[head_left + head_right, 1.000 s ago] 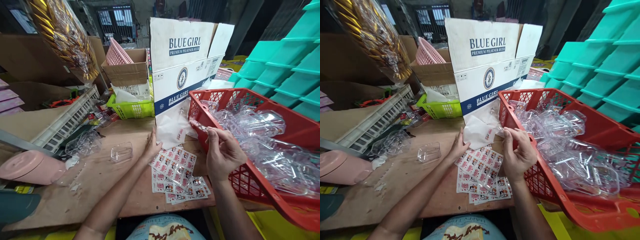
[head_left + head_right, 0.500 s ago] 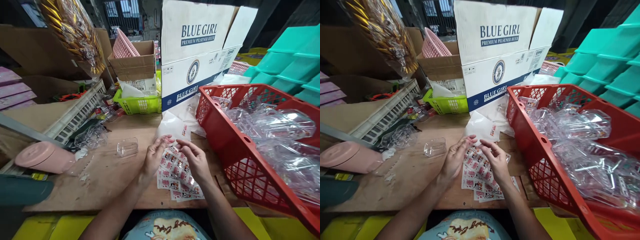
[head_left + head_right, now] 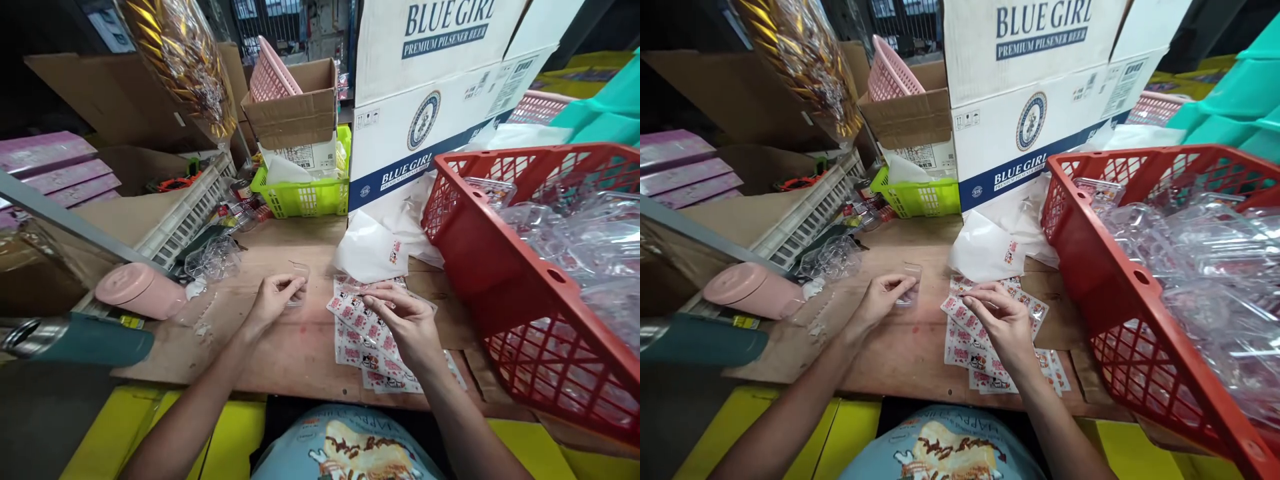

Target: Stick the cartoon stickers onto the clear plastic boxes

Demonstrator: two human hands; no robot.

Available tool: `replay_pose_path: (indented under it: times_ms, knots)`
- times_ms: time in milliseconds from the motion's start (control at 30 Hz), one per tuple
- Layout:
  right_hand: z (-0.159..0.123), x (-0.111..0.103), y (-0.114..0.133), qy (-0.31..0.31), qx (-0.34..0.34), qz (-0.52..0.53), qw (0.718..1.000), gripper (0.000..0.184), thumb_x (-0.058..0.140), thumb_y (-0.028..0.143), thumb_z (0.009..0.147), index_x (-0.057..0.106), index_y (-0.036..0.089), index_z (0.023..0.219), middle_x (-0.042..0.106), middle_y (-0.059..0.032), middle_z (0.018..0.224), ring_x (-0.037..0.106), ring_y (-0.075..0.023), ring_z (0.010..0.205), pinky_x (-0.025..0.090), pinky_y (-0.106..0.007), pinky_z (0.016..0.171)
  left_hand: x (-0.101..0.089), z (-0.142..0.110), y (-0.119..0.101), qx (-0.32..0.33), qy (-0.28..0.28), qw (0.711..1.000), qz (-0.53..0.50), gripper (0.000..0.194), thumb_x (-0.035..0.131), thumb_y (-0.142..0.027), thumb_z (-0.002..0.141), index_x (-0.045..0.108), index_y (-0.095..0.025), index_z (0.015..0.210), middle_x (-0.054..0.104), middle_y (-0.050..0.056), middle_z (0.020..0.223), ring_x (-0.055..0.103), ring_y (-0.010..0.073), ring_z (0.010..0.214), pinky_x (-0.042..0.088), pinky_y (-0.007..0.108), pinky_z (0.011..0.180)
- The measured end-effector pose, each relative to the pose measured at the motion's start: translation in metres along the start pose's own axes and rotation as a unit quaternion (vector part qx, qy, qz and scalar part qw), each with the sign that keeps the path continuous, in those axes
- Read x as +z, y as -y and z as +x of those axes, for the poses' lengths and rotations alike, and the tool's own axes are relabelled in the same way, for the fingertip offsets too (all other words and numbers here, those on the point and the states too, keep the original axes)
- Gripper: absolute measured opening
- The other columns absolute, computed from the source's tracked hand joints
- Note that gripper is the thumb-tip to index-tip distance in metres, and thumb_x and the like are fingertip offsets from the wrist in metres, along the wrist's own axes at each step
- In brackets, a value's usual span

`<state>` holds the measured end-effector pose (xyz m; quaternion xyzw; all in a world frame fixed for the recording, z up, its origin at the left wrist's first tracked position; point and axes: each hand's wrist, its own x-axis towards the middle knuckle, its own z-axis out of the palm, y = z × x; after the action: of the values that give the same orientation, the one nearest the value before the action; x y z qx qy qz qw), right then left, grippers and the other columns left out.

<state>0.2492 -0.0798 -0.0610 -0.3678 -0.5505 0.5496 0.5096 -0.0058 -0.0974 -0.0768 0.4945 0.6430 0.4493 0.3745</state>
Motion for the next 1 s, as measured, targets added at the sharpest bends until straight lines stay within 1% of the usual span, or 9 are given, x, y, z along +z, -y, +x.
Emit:
replay_pose_path:
  times_ms: [33,67,133,200,300,467,667,833,1000]
  knots:
    - [-0.001,0.003,-0.001,0.002,0.019,0.013,1.0,0.012,0.078,0.032,0.078,0.079,0.022,0.084,0.069,-0.0051,0.086,0.063,-0.0161,0.08,0.052,-0.026,0.067,0.011,-0.005,-0.003,-0.03,0.025,0.994,-0.098,0.028,0.067,-0.042,0.083,0.072,-0.015,0.087,0.074,0.01,0.085,0.07,0.0215,0.075,0.055,0.042,0.081]
    - [-0.003,0.005,-0.001,0.004,0.039,0.028,0.999,0.013,0.079,0.033,0.077,0.079,0.021,0.083,0.07,-0.0048,0.082,0.063,-0.0152,0.073,0.052,-0.026,0.064,0.022,-0.011,-0.007,-0.063,0.054,0.975,-0.206,0.028,0.069,-0.039,0.082,0.072,-0.014,0.094,0.075,0.01,0.089,0.071,0.0207,0.077,0.056,0.04,0.081]
    - [-0.004,0.005,0.0,0.003,0.073,0.056,0.996,0.016,0.08,0.035,0.075,0.078,0.02,0.082,0.071,-0.0043,0.077,0.063,-0.0138,0.065,0.053,-0.026,0.059,0.044,-0.024,-0.016,-0.117,0.098,0.91,-0.385,0.028,0.076,-0.03,0.077,0.072,-0.015,0.101,0.076,0.009,0.093,0.073,0.0211,0.085,0.056,0.04,0.087]
    - [-0.006,0.002,0.004,0.002,0.09,0.068,0.994,0.017,0.081,0.035,0.075,0.078,0.019,0.08,0.072,-0.0039,0.076,0.062,-0.0123,0.06,0.053,-0.025,0.056,0.06,-0.037,-0.025,-0.134,0.11,0.868,-0.465,0.027,0.078,-0.021,0.075,0.073,-0.015,0.101,0.077,0.008,0.095,0.073,0.0214,0.091,0.055,0.04,0.092]
    - [-0.009,-0.002,0.011,-0.002,0.106,0.06,0.993,0.017,0.082,0.034,0.074,0.077,0.018,0.078,0.07,-0.0028,0.07,0.06,-0.0099,0.054,0.051,-0.022,0.052,0.076,-0.049,-0.032,-0.129,0.102,0.846,-0.507,0.023,0.078,-0.015,0.075,0.075,-0.015,0.098,0.077,0.008,0.098,0.073,0.0204,0.094,0.056,0.038,0.093]
    - [-0.016,-0.002,0.013,0.0,0.146,0.055,0.988,0.022,0.082,0.036,0.072,0.076,0.015,0.076,0.065,-0.0013,0.061,0.056,-0.0084,0.046,0.045,-0.019,0.043,0.089,-0.058,-0.029,-0.125,0.069,0.856,-0.497,0.018,0.079,-0.013,0.073,0.077,-0.018,0.091,0.078,0.006,0.096,0.073,0.0159,0.088,0.058,0.029,0.085]
    - [-0.019,0.0,0.005,-0.004,0.167,0.077,0.983,0.026,0.084,0.037,0.069,0.076,0.014,0.077,0.061,0.0004,0.055,0.053,-0.0087,0.044,0.048,-0.021,0.042,0.093,-0.061,-0.028,-0.104,0.076,0.887,-0.443,0.021,0.079,-0.019,0.074,0.078,-0.018,0.095,0.077,0.008,0.102,0.073,0.0202,0.093,0.058,0.031,0.088]
    - [-0.016,-0.001,0.004,-0.003,0.185,0.067,0.98,0.027,0.086,0.035,0.064,0.075,0.013,0.074,0.061,0.0004,0.053,0.053,-0.0081,0.043,0.044,-0.018,0.04,0.093,-0.06,-0.029,-0.1,0.069,0.893,-0.434,0.022,0.08,-0.019,0.073,0.079,-0.02,0.095,0.076,0.007,0.106,0.072,0.0205,0.098,0.057,0.03,0.09]
    - [-0.014,0.001,0.001,0.003,0.185,0.053,0.981,0.029,0.084,0.038,0.066,0.074,0.012,0.074,0.063,-0.0011,0.056,0.052,-0.008,0.045,0.043,-0.018,0.041,0.093,-0.058,-0.025,-0.098,0.073,0.896,-0.427,0.02,0.078,-0.017,0.076,0.079,-0.021,0.096,0.077,0.006,0.105,0.072,0.02,0.099,0.057,0.029,0.089]
